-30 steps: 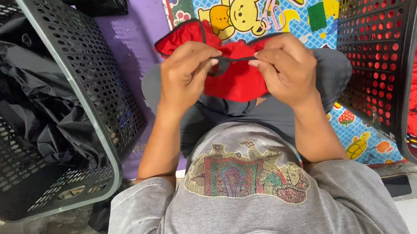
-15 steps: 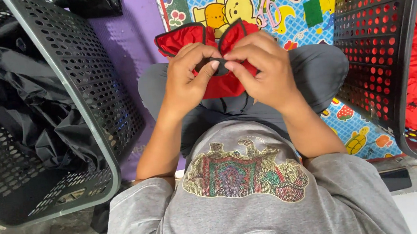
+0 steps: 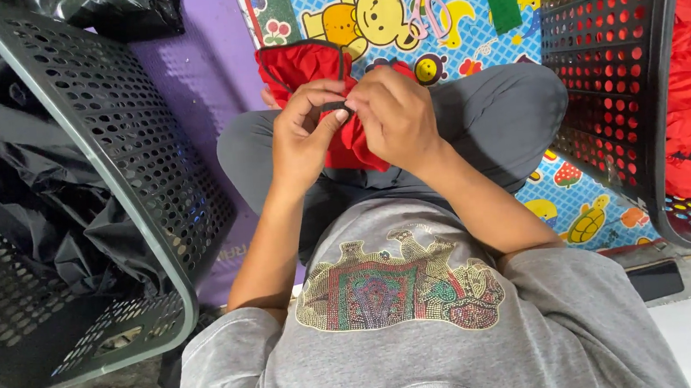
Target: Trimming excess fabric or threads from red fabric covers using scissors while sitting on the floor.
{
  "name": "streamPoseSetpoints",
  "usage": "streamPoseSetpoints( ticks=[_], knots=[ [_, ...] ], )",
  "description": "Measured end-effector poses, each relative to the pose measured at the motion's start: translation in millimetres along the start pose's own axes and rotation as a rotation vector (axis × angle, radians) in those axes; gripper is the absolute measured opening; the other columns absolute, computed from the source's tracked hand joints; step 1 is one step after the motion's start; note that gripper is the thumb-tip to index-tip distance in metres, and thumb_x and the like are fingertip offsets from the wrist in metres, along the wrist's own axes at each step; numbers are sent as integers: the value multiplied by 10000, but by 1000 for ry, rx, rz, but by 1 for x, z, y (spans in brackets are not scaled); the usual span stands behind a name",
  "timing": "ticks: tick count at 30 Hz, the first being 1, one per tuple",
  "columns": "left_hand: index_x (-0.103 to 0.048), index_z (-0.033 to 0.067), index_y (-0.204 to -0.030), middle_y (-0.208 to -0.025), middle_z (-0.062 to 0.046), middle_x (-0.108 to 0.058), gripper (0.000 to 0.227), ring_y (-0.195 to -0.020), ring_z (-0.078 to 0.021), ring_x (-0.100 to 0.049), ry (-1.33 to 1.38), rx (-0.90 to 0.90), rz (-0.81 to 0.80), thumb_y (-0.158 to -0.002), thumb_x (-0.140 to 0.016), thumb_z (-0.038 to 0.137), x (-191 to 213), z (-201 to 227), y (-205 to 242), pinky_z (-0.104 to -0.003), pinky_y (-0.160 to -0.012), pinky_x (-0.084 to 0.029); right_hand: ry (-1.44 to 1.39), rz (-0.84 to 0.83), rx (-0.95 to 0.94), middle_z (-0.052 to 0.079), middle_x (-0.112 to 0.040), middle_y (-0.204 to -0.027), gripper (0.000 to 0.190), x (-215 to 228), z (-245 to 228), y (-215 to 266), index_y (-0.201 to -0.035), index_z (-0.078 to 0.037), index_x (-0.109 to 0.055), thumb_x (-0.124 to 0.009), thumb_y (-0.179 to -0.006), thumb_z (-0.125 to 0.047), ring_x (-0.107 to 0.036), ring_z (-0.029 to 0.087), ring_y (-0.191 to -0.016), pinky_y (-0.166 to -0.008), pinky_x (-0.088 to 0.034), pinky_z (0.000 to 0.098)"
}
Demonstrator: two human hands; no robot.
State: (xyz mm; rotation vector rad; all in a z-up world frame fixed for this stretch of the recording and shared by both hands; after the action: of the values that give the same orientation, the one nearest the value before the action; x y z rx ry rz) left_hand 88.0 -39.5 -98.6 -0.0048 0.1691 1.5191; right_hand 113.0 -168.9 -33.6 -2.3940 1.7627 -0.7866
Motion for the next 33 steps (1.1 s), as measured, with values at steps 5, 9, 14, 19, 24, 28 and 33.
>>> streamPoseSetpoints(
  ticks=[5, 9, 14, 19, 24, 28, 33],
  knots=[
    [-646, -17, -1047, -1191, -132, -692, 112, -1047, -176, -643, 131, 76, 53, -943, -659, -58, 8, -22, 6, -285, -980, -517, -32, 11, -14, 155, -597, -957, 94, -4, 11, 1, -986, 45, -577, -629, -938, 107, -571, 273, -823, -763, -486, 363],
    [-634, -22, -1025, -1264, -155, -670, 79, -1120, -203, -643, 198, 79, 30, -955, -664, -41, 3, -24, 2, -308, -1021, -523, -79, -8, -67, 135, -587, -944, 60, -6, 19, -1, -986, 29, -562, -604, -971, 68, -549, 249, -821, -772, -467, 351],
    [-609, 15, -1003, -1154, -148, -695, 103, -1035, -179, -656, 202, 78, 46, -945, -683, -27, 6, -32, -3, -287, -968, -538, -230, -59, -184, 94, -601, -939, 107, -2, 37, -1, -1113, 33, -587, -614, -1012, 11, -545, 166, -798, -736, -455, 283],
    [-606, 51, -956, -891, 6, -642, 112, -775, -42, -551, 69, 110, 35, -968, -714, 24, 6, -34, -4, -186, -744, -474, -152, -179, -105, 114, -611, -986, 200, -2, 23, -13, -1026, 44, -685, -741, -863, 145, -568, 174, -797, -711, -476, 274],
    [-647, 37, -1014, -859, 15, -623, 87, -742, -51, -502, -10, 115, -9, -957, -709, 15, 3, -28, -6, -180, -698, -414, -87, -204, -90, 106, -584, -878, 75, -2, 29, -19, -899, 63, -656, -681, -890, 133, -492, 190, -684, -615, -378, 300],
    [-664, 22, -1050, -904, 3, -642, 91, -797, -58, -526, 63, 150, 4, -962, -687, 11, 1, -34, -8, -185, -750, -433, -64, -181, -104, 102, -588, -879, 73, -5, 34, -20, -908, 59, -636, -674, -905, 121, -489, 190, -683, -615, -380, 306],
    [-642, 29, -1073, -923, 7, -629, 104, -817, -49, -533, 142, 192, 8, -976, -654, -7, 0, -43, -11, -181, -769, -438, -145, -116, -193, 101, -575, -906, 91, -3, 49, -18, -957, 48, -600, -632, -1000, 121, -554, 141, -589, -571, -435, 265]
  ],
)
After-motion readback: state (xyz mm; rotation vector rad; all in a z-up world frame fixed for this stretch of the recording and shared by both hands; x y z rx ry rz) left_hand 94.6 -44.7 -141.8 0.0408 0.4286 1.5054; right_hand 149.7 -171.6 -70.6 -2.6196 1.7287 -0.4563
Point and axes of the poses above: each hand's wrist, its own y-axis away from the middle knuckle, its own x-axis out of the back of the hand, z = x × y, the point moved 10 cm from there along -y, towards the middle knuckle
